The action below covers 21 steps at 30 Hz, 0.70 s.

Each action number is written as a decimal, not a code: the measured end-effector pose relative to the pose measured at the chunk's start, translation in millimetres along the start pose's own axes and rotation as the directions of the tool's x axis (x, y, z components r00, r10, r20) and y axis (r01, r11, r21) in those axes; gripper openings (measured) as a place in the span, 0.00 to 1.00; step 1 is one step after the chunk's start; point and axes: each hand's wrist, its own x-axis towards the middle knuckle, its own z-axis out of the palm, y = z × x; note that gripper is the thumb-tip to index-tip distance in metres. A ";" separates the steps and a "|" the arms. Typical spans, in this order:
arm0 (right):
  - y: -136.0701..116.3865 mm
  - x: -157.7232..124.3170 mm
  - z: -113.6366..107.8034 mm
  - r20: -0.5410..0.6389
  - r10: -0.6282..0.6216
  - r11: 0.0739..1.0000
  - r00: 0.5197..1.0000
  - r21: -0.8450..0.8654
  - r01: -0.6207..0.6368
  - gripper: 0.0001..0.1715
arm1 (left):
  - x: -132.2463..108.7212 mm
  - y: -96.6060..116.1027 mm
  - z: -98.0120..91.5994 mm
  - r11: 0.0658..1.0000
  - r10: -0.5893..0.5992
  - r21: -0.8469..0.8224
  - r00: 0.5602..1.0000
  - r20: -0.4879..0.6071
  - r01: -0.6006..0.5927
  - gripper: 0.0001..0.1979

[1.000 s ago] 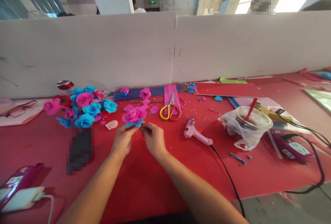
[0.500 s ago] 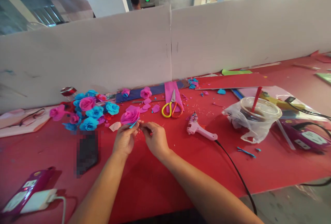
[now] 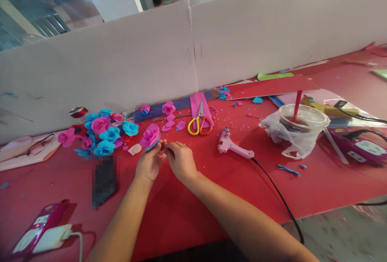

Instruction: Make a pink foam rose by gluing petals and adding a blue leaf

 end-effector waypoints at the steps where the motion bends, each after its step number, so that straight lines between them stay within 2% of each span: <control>1: 0.3 0.0 0.0 0.000 -0.008 1.000 1.000 -0.002 0.008 0.08 | -0.3 -0.3 0.5 1.000 0.020 0.008 1.000 0.013 -0.020 0.12; 4: -0.2 -0.2 -0.8 -0.002 -0.039 0.999 0.999 0.017 0.039 0.09 | -2.1 0.7 2.8 0.991 0.111 0.066 0.992 0.052 -0.114 0.14; 7: -1.4 -1.0 -1.7 -0.020 -0.063 0.997 0.998 0.043 0.064 0.09 | -4.2 2.2 5.4 0.972 0.174 0.152 0.984 0.042 -0.178 0.15; 11: -1.2 -1.9 -2.2 -0.042 -0.064 0.997 0.997 0.050 0.066 0.08 | -3.6 -0.9 4.5 0.951 0.231 0.199 0.972 0.049 -0.236 0.11; 15: 2.1 -2.1 -3.9 -0.045 -0.062 0.998 0.997 0.029 0.064 0.08 | -0.5 -7.3 -3.4 0.928 0.269 0.236 0.957 0.109 -0.287 0.09; 21: 2.3 -2.3 -4.3 -0.034 -0.062 0.998 0.998 -0.014 0.062 0.08 | 0.2 -8.9 -7.7 0.915 0.287 0.258 0.949 0.127 -0.311 0.08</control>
